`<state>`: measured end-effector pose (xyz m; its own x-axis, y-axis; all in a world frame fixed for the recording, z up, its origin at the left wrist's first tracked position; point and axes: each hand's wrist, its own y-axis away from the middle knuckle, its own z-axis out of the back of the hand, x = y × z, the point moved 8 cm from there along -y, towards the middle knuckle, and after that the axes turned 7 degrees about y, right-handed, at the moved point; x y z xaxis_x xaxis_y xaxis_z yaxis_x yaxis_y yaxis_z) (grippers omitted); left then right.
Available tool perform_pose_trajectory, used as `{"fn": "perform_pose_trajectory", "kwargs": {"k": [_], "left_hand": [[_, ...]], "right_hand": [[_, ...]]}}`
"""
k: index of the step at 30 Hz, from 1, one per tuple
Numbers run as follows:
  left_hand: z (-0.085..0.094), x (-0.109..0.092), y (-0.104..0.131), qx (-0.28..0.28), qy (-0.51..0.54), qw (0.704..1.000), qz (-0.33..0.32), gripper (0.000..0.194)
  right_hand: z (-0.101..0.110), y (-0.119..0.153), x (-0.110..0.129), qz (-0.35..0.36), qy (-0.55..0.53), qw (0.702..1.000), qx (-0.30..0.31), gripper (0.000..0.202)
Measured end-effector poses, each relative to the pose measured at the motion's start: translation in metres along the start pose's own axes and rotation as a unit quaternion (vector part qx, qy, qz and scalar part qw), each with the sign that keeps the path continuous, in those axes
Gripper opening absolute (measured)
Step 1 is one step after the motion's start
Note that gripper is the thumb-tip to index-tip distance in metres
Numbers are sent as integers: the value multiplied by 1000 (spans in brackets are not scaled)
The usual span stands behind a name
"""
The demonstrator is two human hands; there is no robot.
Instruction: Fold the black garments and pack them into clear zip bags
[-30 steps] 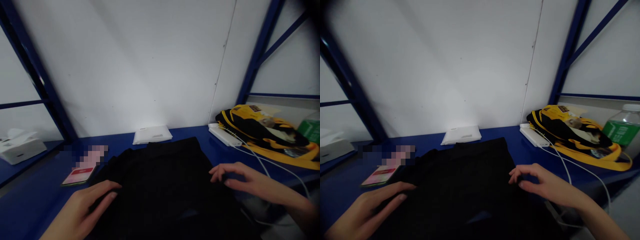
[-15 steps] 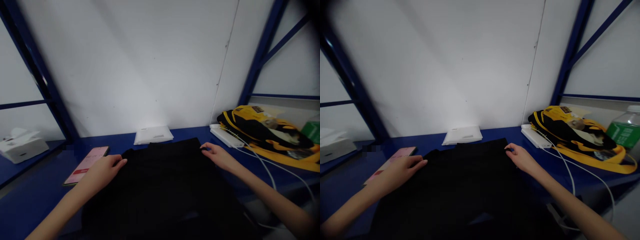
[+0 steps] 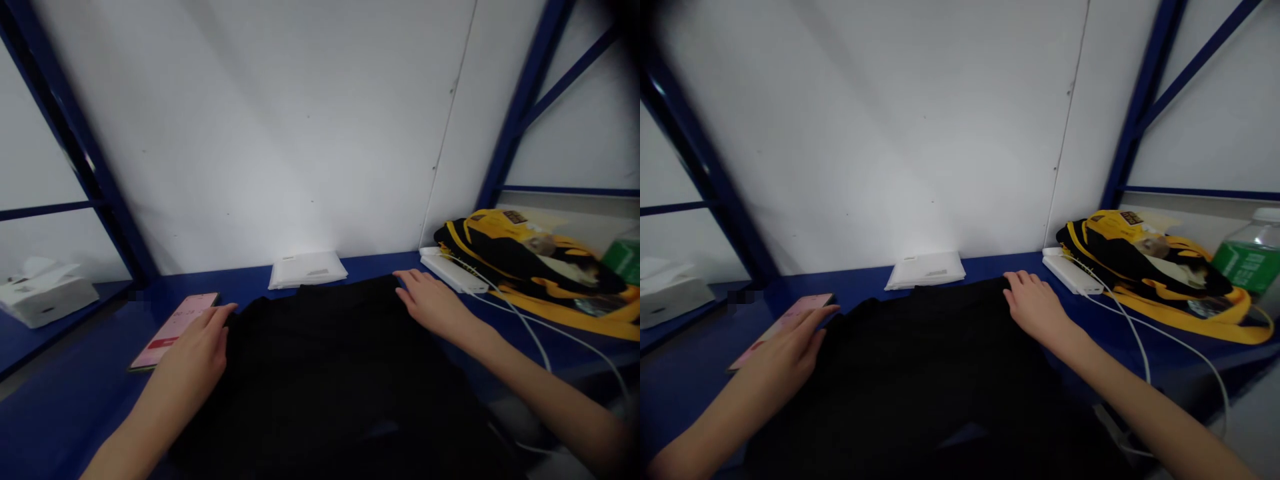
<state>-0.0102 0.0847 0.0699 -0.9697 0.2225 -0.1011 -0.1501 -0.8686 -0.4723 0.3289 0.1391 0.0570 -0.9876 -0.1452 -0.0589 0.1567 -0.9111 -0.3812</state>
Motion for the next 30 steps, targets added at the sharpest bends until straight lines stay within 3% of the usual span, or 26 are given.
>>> {"fn": "perform_pose_trajectory", "kwargs": {"k": [2, 4, 8, 12, 16, 19, 25, 30], "left_hand": [[4, -9, 4, -29, 17, 998, -46, 46], [3, -22, 6, -17, 36, 996, -81, 49], [-10, -53, 3, 80, 70, 987, -122, 50], [-23, -76, -3, 169, 107, 968, -150, 51], [-43, -79, 2, 262, 128, 947, -137, 51], [-45, -77, 5, 261, 137, 948, -122, 52], [-25, -51, 2, 144, 119, 981, -50, 56], [-5, -10, 7, 28, 63, 998, 1, 53]], "right_hand": [[9, -1, 29, 58, -41, 997, -13, 44], [15, 1, 65, 144, -105, 984, -3, 48], [14, 10, 127, 266, -194, 942, 63, 56], [-8, 16, 154, 299, -235, 915, 135, 60], [-29, 21, 156, 283, -254, 906, 189, 64], [-25, 21, 153, 276, -266, 907, 176, 64], [-8, 10, 121, 224, -232, 940, 113, 61], [-32, 5, 70, 161, -151, 967, 124, 65]]}}
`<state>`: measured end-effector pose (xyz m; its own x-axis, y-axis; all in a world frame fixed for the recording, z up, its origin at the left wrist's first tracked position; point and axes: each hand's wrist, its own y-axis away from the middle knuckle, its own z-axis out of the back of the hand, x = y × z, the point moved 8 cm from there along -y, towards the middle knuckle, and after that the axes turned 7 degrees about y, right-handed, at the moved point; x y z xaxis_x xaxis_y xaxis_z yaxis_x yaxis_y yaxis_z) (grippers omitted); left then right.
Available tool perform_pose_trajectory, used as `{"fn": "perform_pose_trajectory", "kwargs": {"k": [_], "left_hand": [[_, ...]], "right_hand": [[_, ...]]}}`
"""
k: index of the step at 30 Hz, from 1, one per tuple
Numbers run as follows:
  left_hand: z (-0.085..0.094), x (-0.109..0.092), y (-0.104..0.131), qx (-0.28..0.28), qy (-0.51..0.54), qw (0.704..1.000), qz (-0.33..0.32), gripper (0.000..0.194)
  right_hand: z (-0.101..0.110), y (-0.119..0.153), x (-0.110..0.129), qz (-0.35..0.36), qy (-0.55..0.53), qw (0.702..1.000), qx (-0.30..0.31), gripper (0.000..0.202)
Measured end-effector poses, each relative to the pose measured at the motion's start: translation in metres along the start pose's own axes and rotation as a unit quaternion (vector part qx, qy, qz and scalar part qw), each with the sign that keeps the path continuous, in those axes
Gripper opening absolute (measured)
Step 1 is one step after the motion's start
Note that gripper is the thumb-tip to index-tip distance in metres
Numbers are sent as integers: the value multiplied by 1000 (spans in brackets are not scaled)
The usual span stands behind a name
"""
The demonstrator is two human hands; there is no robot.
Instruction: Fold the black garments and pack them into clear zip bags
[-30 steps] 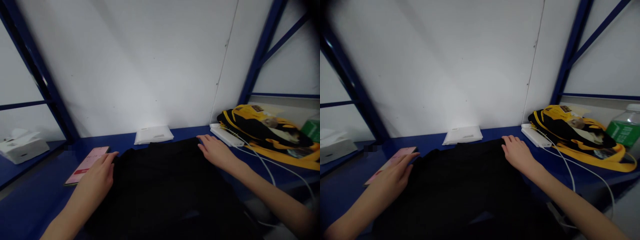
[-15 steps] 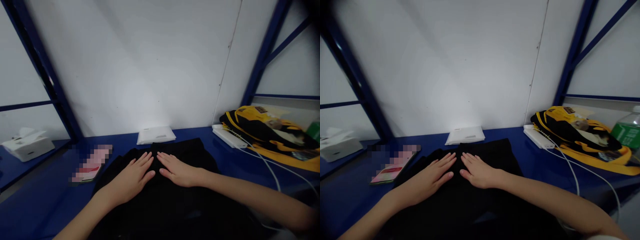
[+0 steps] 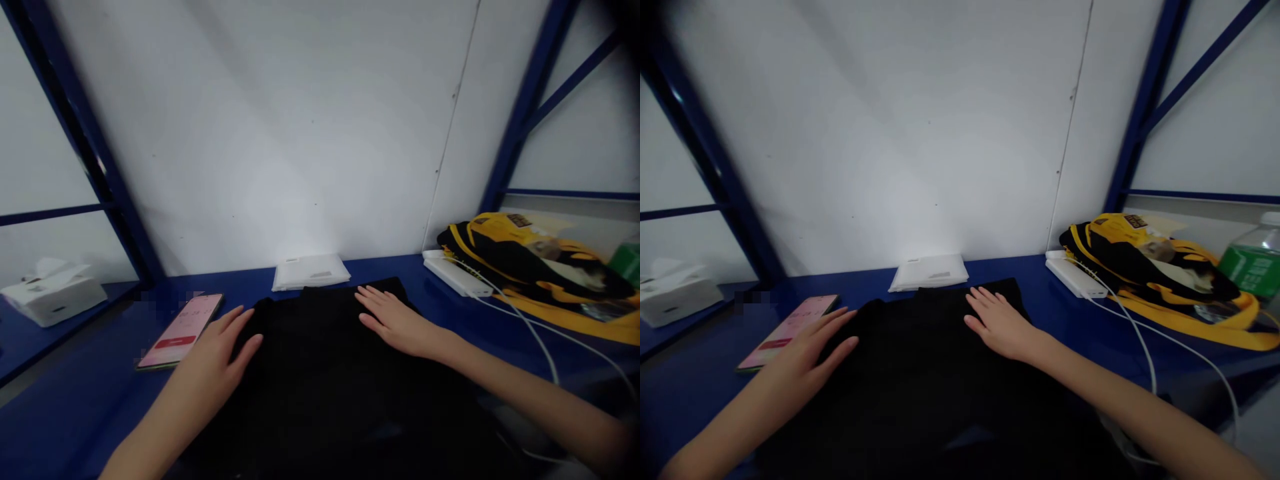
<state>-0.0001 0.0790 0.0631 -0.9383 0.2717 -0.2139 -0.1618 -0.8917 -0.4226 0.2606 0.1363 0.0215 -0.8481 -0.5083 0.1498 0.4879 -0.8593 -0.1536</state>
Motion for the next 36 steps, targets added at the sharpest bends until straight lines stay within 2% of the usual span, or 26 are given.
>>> {"fn": "perform_pose_trajectory", "kwargs": {"k": [3, 6, 8, 11, 15, 18, 22, 27, 30, 33, 35, 36], "left_hand": [[6, 17, 11, -26, -47, 998, 41, 51], [2, 27, 22, -7, -67, 993, 98, 51], [1, 28, 25, -10, -66, 991, 112, 47], [0, 29, 23, -10, -54, 991, 121, 43], [-6, 32, 14, 41, 1, 989, 139, 38], [6, 28, 6, 8, 7, 989, 144, 38], [25, 3, -8, -50, 33, 993, 99, 36], [34, -40, -32, -64, 68, 995, 45, 26], [29, -72, -47, -68, 109, 992, -18, 22], [15, -102, -58, -51, 151, 984, -84, 23], [2, -119, -61, -16, 178, 977, -113, 23], [-6, -126, -61, 22, 197, 972, -125, 21]], "right_hand": [[-12, 4, -20, -23, 9, 1000, 11, 64], [-17, 5, -25, -21, 4, 1000, 1, 63], [-15, 4, -24, -19, 8, 1000, -2, 62], [-3, 0, -21, -4, -2, 1000, 8, 61], [22, -13, -27, -2, -65, 998, 22, 45], [31, -27, -43, -26, -123, 992, 10, 36], [23, -40, -70, -71, -190, 979, -23, 33], [20, -40, -92, -110, -157, 979, -64, 31], [21, -37, -99, -128, -136, 980, -70, 29], [18, -38, -100, -125, -116, 983, -71, 25], [13, -39, -99, -113, -103, 986, -64, 23], [12, -40, -98, -109, -94, 988, -61, 23]]}}
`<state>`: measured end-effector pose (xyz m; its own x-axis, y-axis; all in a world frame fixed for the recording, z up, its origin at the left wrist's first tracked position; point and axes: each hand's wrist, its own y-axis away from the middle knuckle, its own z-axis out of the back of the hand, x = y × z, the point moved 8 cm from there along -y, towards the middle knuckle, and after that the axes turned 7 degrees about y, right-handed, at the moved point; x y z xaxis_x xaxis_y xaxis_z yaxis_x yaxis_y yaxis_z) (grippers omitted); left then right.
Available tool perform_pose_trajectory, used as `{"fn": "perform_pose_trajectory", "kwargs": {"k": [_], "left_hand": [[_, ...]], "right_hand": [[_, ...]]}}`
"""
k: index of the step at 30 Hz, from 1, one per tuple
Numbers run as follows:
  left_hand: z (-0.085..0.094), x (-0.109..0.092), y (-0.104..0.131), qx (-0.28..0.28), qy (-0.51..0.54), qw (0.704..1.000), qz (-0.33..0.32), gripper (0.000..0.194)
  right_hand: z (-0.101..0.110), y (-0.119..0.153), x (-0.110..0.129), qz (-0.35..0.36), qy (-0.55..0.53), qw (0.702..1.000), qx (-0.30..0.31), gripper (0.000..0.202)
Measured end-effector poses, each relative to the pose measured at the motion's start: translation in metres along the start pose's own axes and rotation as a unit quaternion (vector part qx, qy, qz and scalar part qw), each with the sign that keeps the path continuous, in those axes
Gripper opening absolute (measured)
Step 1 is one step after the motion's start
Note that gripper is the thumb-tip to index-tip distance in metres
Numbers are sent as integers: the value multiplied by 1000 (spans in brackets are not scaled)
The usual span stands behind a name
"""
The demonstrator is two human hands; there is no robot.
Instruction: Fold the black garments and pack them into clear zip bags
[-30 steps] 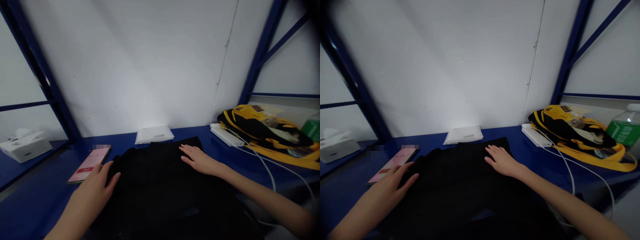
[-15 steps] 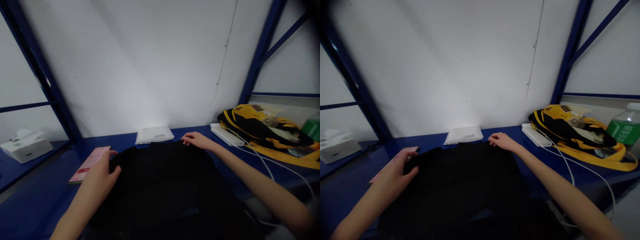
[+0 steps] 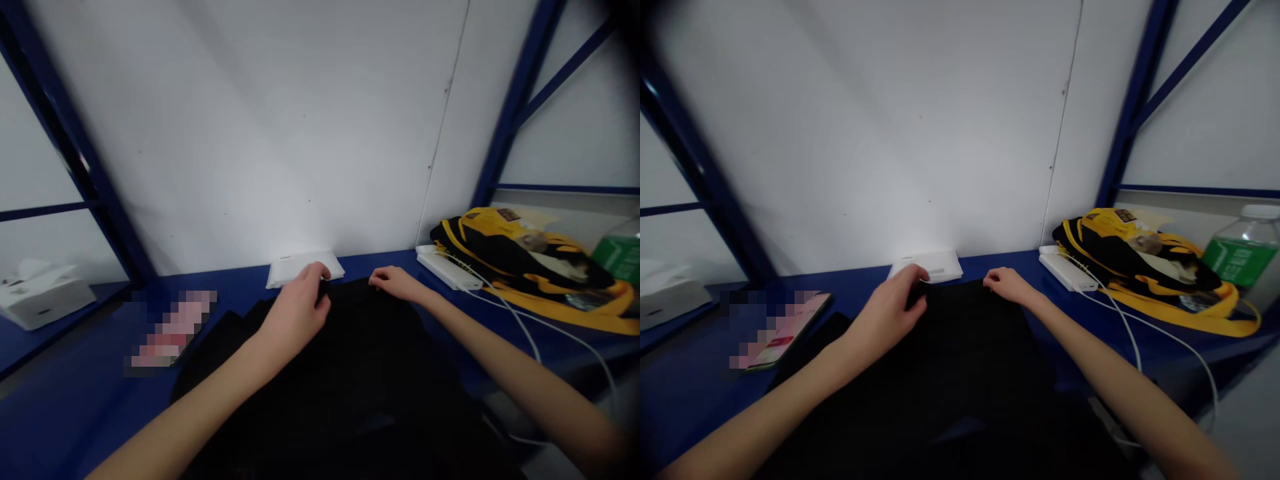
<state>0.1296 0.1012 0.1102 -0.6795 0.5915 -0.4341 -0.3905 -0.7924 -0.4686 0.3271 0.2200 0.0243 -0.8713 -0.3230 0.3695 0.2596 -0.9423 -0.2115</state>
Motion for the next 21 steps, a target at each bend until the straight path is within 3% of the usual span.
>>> {"fn": "perform_pose_trajectory", "kwargs": {"k": [3, 5, 6, 8, 10, 12, 13, 15, 17, 19, 21], "left_hand": [[-35, -6, 5, 191, 117, 975, -2, 23], [-43, -4, 11, 275, 185, 943, 7, 29], [-40, 0, 11, 279, 198, 940, 14, 31], [-24, 18, 4, 225, 169, 959, 33, 32], [0, 43, -3, 139, 72, 985, 66, 31], [20, 70, -3, 87, -43, 985, 141, 33], [22, 84, 0, 105, -71, 974, 188, 35], [12, 101, 14, 205, -52, 940, 267, 44], [-5, 102, 27, 301, 11, 909, 287, 51], [-16, 97, 31, 329, 41, 902, 275, 53], [-24, 94, 29, 317, 43, 909, 268, 51]], "right_hand": [[-2, 2, 0, 3, 34, 999, 10, 22], [-1, 5, 0, 3, 56, 998, 26, 23], [-1, 6, 0, 2, 64, 997, 36, 23], [0, 10, 0, 0, 71, 996, 58, 24], [-1, 12, -2, -8, 73, 994, 76, 24], [-1, 12, -5, -20, 75, 993, 87, 25], [-2, 12, -6, -26, 78, 992, 91, 26], [-2, 13, -8, -31, 85, 991, 97, 28], [-2, 14, -7, -28, 92, 989, 110, 31], [-3, 16, -5, -22, 96, 987, 124, 34], [-3, 18, -3, -17, 97, 986, 131, 36]]}}
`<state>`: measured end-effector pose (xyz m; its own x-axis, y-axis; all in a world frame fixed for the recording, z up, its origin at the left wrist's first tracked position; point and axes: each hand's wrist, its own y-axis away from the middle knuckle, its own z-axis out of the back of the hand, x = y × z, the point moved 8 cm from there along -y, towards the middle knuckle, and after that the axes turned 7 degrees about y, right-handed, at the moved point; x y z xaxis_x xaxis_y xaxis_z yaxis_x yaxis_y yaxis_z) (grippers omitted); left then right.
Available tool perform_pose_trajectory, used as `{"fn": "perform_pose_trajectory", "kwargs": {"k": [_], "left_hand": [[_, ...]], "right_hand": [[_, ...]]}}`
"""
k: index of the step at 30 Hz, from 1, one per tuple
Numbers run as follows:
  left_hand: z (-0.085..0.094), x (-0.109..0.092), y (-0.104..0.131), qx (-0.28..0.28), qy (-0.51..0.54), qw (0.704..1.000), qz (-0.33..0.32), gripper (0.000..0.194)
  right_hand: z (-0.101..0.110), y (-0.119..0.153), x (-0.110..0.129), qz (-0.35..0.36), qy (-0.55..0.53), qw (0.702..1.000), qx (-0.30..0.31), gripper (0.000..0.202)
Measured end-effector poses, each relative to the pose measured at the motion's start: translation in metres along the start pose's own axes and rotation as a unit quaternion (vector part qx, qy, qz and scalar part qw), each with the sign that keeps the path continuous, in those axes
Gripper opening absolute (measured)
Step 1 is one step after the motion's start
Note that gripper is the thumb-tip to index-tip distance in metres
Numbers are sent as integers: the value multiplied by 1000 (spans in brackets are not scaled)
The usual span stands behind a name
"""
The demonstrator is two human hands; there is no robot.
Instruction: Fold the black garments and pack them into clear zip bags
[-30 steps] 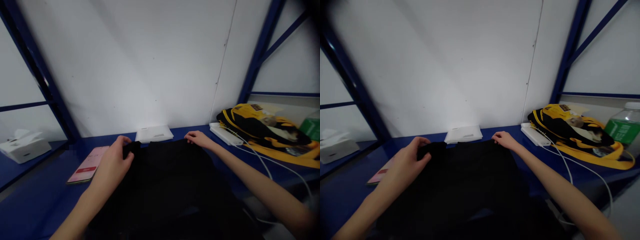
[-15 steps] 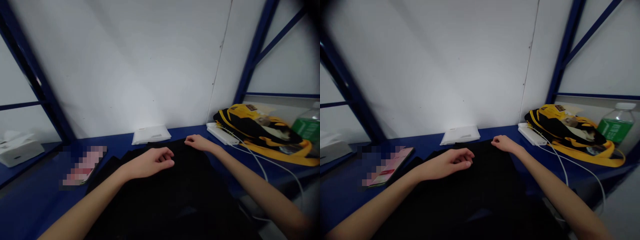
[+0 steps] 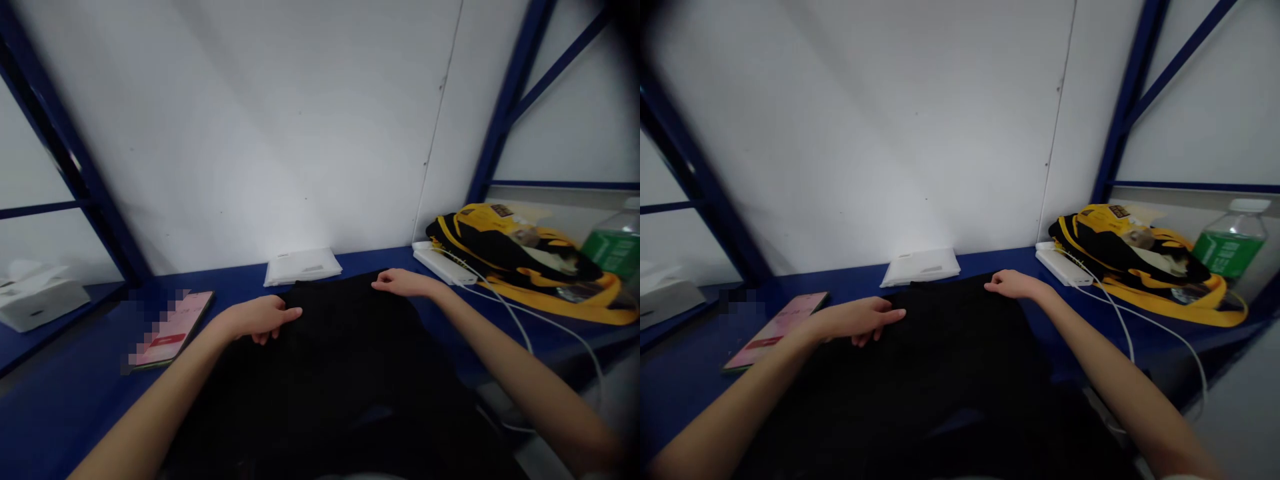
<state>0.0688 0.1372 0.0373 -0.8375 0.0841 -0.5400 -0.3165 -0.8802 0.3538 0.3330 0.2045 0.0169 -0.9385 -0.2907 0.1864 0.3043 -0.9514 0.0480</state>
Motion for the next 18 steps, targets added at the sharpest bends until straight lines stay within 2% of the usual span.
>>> {"fn": "perform_pose_trajectory", "kwargs": {"k": [5, 9, 11, 14, 18], "left_hand": [[-6, 0, -15, -49, 20, 999, 1, 39], [1, 2, -17, -64, 58, 996, 0, 29], [15, 3, -12, -94, 55, 994, 1, 29], [44, 8, -1, -174, -3, 984, 29, 31], [72, 9, 5, -236, -70, 968, 36, 35]], "right_hand": [[2, -1, 3, 7, -10, 1000, -18, 35], [6, -1, 6, 11, -77, 996, -45, 39], [4, 0, 9, 14, -156, 987, -30, 41], [-5, 0, 17, 26, -252, 967, 26, 42], [-13, 1, 29, 69, -285, 954, 67, 36]]}}
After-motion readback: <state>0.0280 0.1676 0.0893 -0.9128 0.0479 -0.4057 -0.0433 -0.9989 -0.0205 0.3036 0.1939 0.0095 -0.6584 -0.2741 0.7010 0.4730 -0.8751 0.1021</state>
